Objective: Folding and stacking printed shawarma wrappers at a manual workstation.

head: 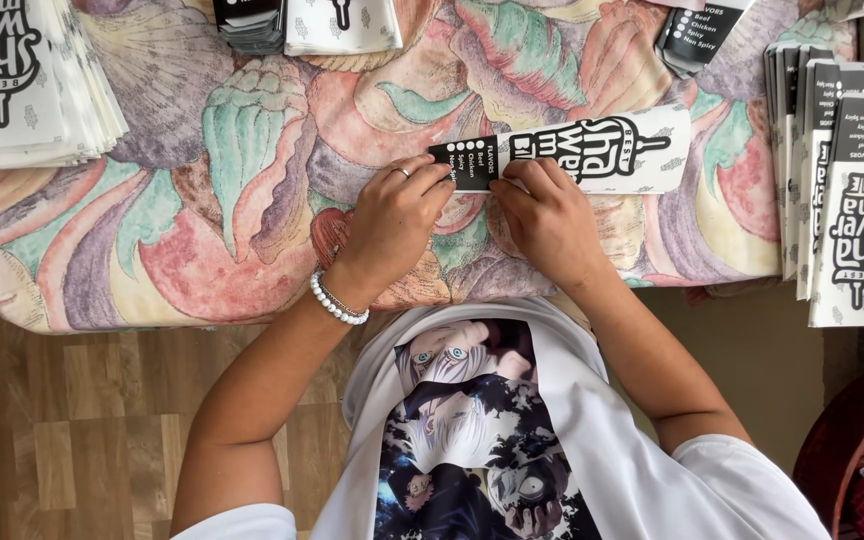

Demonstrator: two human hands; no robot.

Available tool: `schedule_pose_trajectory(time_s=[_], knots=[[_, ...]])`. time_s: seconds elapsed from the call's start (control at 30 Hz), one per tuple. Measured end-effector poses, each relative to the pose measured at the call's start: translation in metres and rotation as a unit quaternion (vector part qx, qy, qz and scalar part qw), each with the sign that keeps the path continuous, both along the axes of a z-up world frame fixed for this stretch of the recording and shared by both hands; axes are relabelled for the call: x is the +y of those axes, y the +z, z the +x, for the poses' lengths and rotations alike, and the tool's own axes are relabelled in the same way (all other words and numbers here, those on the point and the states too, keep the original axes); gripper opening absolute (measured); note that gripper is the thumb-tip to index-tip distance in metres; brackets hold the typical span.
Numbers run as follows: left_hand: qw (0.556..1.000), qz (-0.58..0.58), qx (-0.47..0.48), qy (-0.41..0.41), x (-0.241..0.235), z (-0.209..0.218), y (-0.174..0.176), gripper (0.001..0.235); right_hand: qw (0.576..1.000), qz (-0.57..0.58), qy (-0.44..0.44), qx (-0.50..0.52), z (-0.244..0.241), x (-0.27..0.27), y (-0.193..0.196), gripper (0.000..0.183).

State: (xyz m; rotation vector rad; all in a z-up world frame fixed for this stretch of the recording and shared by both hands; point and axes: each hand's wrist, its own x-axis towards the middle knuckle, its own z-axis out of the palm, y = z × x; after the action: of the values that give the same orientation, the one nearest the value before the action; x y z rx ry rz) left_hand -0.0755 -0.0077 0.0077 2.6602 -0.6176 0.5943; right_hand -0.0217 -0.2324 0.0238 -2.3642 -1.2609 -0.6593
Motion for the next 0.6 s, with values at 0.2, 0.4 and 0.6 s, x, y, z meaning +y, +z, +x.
schedule_pose_trajectory(time_s=[0.2,0.4,0.6], knots=[[1.000,-0.007,0.009,-0.003,0.001,0.000,0.003,0.010,1.000,-0.012,0.013,0.006,0.001,-0.001,-0.002,0.011],[1.000,0.016,-0.001,-0.012,0.001,-0.003,0.023,0.011,1.000,-0.022,0.015,0.002,-0.001,-0.001,-0.001,0.012],[0.999,0.034,0.005,-0.014,-0.001,-0.003,0.023,0.015,0.998,-0.053,0.016,0.000,-0.002,-0.005,0.003,0.013]])
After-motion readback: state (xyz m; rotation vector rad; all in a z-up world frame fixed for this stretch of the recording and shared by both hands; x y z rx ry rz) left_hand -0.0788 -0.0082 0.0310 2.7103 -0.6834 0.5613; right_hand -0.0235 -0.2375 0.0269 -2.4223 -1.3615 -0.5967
